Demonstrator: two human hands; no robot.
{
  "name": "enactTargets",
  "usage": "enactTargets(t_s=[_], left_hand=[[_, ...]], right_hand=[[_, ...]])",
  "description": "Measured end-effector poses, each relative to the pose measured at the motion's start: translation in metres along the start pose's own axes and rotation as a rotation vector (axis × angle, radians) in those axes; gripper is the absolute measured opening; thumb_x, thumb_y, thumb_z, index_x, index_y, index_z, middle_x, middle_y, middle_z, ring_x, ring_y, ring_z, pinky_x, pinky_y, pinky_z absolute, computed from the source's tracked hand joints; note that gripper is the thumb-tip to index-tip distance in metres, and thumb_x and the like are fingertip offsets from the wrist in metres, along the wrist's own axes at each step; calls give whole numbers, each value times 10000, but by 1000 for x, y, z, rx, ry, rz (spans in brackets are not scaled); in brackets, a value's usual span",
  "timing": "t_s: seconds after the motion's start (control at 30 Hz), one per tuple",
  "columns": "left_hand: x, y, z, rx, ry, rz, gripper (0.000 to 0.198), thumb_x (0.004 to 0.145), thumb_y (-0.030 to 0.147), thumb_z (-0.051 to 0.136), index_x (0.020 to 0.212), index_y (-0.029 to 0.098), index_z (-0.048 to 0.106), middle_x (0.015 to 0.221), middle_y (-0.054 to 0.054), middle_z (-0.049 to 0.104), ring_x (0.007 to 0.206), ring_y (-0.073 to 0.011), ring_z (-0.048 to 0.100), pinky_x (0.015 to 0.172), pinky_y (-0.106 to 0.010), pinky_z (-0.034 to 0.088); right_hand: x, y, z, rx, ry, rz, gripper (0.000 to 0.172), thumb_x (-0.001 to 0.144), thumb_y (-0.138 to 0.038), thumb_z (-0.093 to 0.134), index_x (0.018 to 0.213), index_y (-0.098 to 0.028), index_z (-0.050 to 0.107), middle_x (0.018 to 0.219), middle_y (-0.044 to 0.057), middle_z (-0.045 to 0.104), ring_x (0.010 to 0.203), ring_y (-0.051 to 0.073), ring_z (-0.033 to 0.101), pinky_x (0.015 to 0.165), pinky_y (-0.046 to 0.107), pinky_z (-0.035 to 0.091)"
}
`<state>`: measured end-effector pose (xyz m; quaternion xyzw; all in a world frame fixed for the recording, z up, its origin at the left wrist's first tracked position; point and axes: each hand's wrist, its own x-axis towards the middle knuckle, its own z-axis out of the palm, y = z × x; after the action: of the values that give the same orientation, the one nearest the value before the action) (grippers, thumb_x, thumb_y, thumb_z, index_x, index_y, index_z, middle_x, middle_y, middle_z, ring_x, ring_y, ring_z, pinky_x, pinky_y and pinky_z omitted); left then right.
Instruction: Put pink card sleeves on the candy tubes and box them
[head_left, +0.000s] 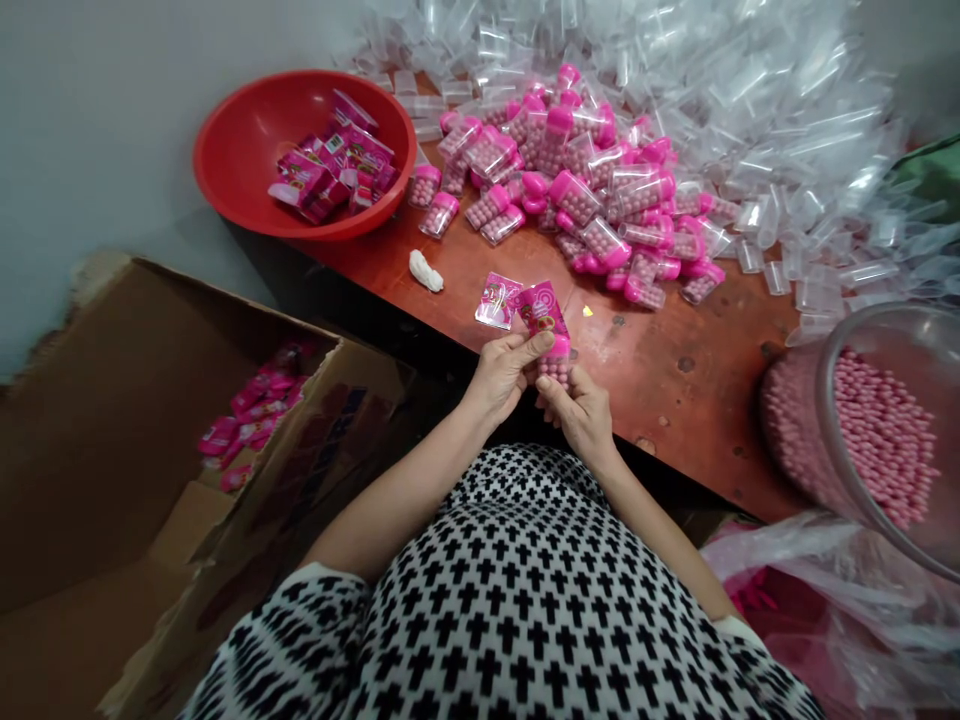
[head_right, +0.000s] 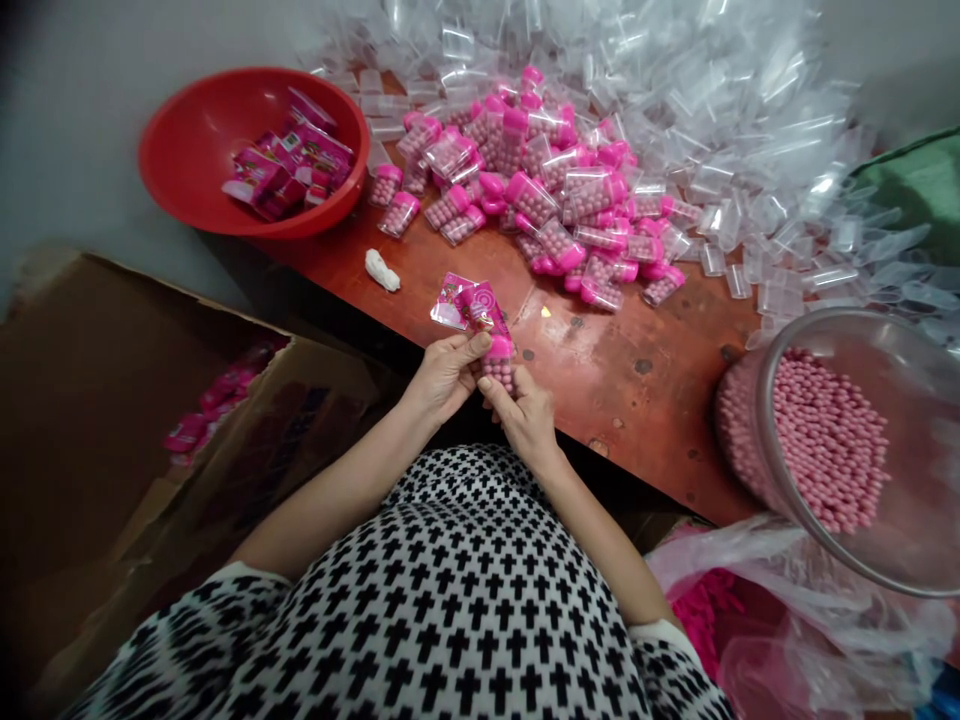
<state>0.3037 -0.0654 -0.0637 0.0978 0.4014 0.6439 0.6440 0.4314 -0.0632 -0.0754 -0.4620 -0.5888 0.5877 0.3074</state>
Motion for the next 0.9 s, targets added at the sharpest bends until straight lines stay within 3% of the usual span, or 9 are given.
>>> enactTargets(t_s=[0.2,0.33,0.43,0.53,0.63,0.73,0.9], left_hand=[[1,7,0,155,-49,19,324,567,342,879,544,112,652,544,-25,634,474,-101,571,472,-210,464],[-2,4,2,240,-37,26,319,582,353,867,554,102,671,552,-40,647,480,-113,590,480,-215,479],[-5,-1,4,236,-65,3,357,588,398,860,588,92,676,556,-56,645,447,-140,587,446,-250,481],[-5,-2,4,178,-37,-10,377,580,407,865,585,94,654,521,-43,613,401,-130,550,395,-242,441],[-5,0,0,75,24,8,362,557,368,885,605,90,657,596,-55,644,500,-118,593,458,-213,470],[-8,-1,-3,46,14,-16,362,553,360,891,614,89,658,582,-32,613,471,-84,541,433,-199,435],[-17,-7,-2,14,-19,2,405,547,337,898,507,109,565,474,39,452,410,-59,444,386,-200,378]], right_hand=[[4,1,-1,215,-130,108,366,788,-555,654,772,-206,547,537,-59,581,357,62,444,324,178,291],[5,0,-1,185,-23,42,335,787,-497,688,745,-194,551,519,-75,522,395,47,430,380,170,330],[7,0,-1,206,-15,21,348,793,-497,682,707,-195,530,505,-78,501,390,47,419,378,175,330],[7,1,-1,310,-75,41,345,757,-513,706,807,-205,559,561,-62,579,420,72,497,387,186,384],[5,4,1,430,-101,43,402,738,-495,729,979,-219,563,700,-27,678,537,109,611,486,226,504],[6,4,4,470,-64,50,370,745,-496,722,917,-224,540,701,-21,688,559,119,639,520,245,540],[15,-4,13,470,-28,86,439,687,-544,753,796,-233,463,579,-59,635,476,118,616,457,230,521]])
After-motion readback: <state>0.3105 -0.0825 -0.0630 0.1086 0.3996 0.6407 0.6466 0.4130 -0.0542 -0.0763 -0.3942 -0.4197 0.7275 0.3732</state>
